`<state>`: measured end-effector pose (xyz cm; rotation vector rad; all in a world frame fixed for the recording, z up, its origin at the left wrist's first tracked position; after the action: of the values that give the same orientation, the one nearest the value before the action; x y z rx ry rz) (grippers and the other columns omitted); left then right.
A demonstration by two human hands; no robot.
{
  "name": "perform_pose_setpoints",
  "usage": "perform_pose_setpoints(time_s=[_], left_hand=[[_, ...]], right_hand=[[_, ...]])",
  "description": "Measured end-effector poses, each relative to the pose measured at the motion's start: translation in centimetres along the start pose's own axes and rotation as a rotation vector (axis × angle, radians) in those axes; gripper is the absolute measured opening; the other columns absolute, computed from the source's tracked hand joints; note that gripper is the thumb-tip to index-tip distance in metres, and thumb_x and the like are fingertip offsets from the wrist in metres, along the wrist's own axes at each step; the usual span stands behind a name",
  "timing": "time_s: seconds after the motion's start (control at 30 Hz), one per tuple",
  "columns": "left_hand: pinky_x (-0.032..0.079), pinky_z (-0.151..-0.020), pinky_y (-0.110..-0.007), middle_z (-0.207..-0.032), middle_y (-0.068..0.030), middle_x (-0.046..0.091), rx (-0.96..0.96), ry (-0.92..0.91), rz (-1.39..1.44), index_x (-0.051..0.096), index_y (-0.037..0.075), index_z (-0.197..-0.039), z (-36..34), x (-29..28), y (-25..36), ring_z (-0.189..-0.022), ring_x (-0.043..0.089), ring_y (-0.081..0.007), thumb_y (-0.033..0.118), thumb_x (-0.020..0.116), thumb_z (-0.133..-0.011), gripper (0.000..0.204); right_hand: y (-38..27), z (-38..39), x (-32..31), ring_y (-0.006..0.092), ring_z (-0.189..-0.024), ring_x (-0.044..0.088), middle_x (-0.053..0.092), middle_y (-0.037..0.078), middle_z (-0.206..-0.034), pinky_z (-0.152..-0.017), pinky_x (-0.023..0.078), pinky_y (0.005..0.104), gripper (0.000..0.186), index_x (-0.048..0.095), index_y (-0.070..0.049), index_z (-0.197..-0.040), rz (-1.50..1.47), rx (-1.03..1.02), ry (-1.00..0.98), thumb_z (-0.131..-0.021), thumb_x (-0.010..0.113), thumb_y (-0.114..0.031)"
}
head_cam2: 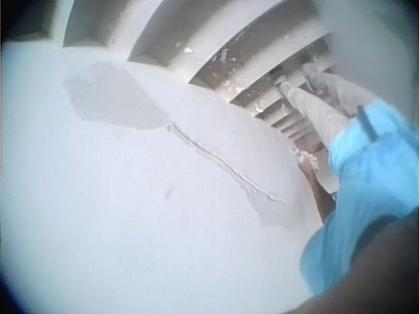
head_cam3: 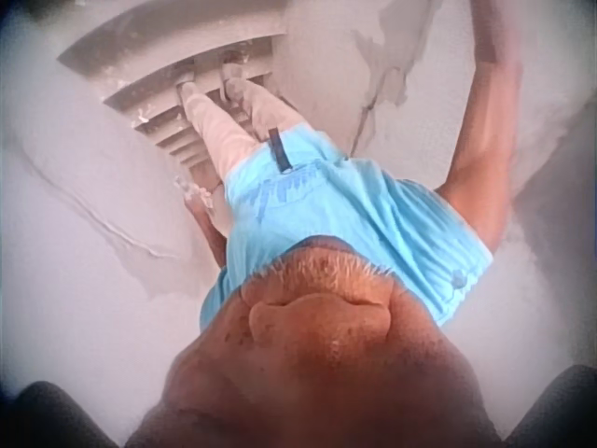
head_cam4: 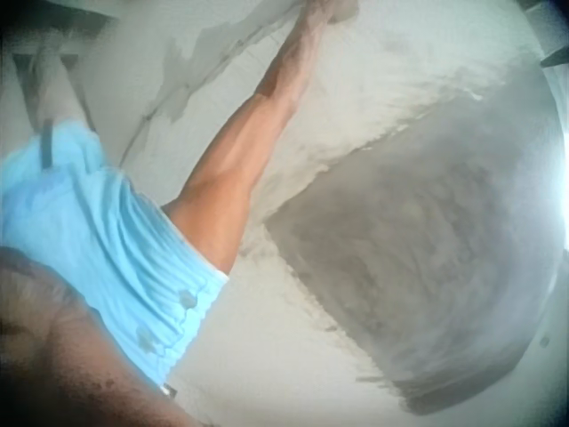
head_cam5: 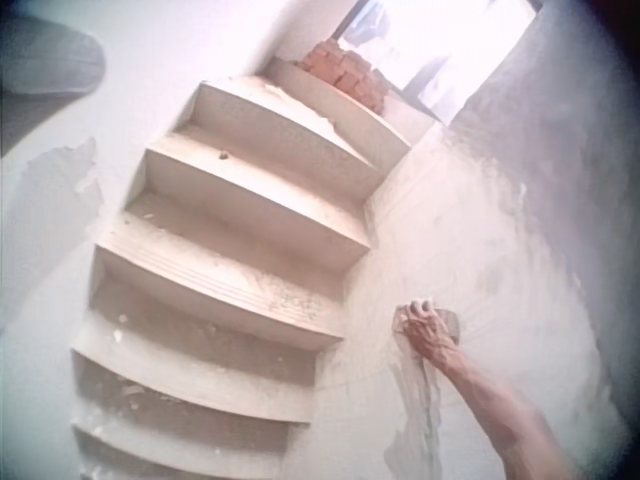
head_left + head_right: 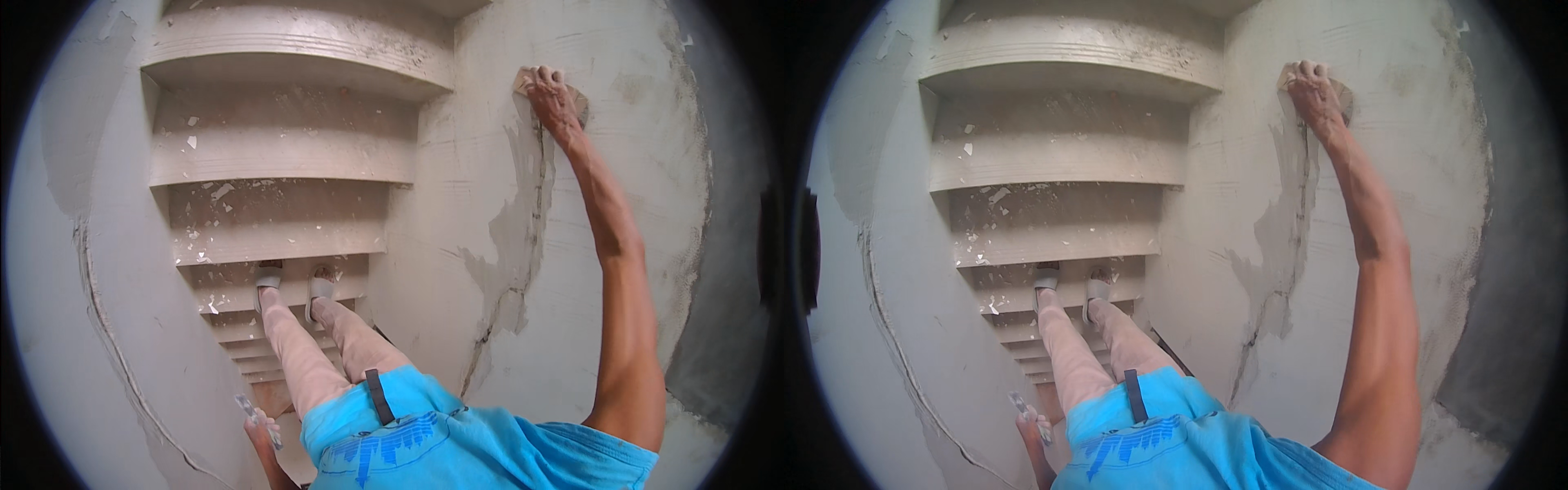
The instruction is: The person uses a trowel and a wooden float to apply and smooth plaster on the walls and ceiling of a stairwell. They work on the curved ceiling surface and the vertical wall sections adjacent to the stairs, moving up and down the steps to reach different areas.
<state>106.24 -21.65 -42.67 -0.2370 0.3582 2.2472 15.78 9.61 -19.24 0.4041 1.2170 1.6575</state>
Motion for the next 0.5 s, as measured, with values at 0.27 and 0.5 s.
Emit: perform_pose_setpoints(time_s=[0.27, 0.5], left_hand=[[0.042, -0.036, -0.031, -0.067, -0.0076, 0.057, 0.008, 0.108, 0.056, 0.054, 0.004, -0.111, 0.6, 0.5, 0.0, -0.044, 0.055, -0.0176, 0.025, 0.058, -0.097, 0.025], [0.042, -0.037, -0.031, -0.064, -0.0065, 0.056, 0.052, -0.029, -0.006, 0.053, 0.004, -0.109, -0.8, -1.4, -2.6, -0.043, 0.053, -0.0167, 0.022, 0.056, -0.099, 0.021]], right_hand=[[-21.5, 12.3, 2.4, 0.0271, -0.139, 0.04, 0.049, 0.007, -0.145, -0.119, 0.026, 0.0536, 0.04, 0.054, -0.018, -0.139, -0.276, -0.715, -0.243, -0.1, 0.048, -0.023], [-5.4, -3.5, 2.5, 0.0272, -0.106, 0.055, 0.059, 0.009, -0.114, -0.091, 0.048, 0.0413, 0.023, 0.065, -0.01, -0.114, -0.032, 0.025, 0.088, -0.099, 0.05, -0.019]])
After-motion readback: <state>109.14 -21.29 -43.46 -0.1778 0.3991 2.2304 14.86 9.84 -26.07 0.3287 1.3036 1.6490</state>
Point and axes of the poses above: each hand's wrist, its own z-axis away from the middle knuckle, its own x-axis out of the palm, y = z × x, the point moved 7 cm from there along -z, towards the middle knuckle
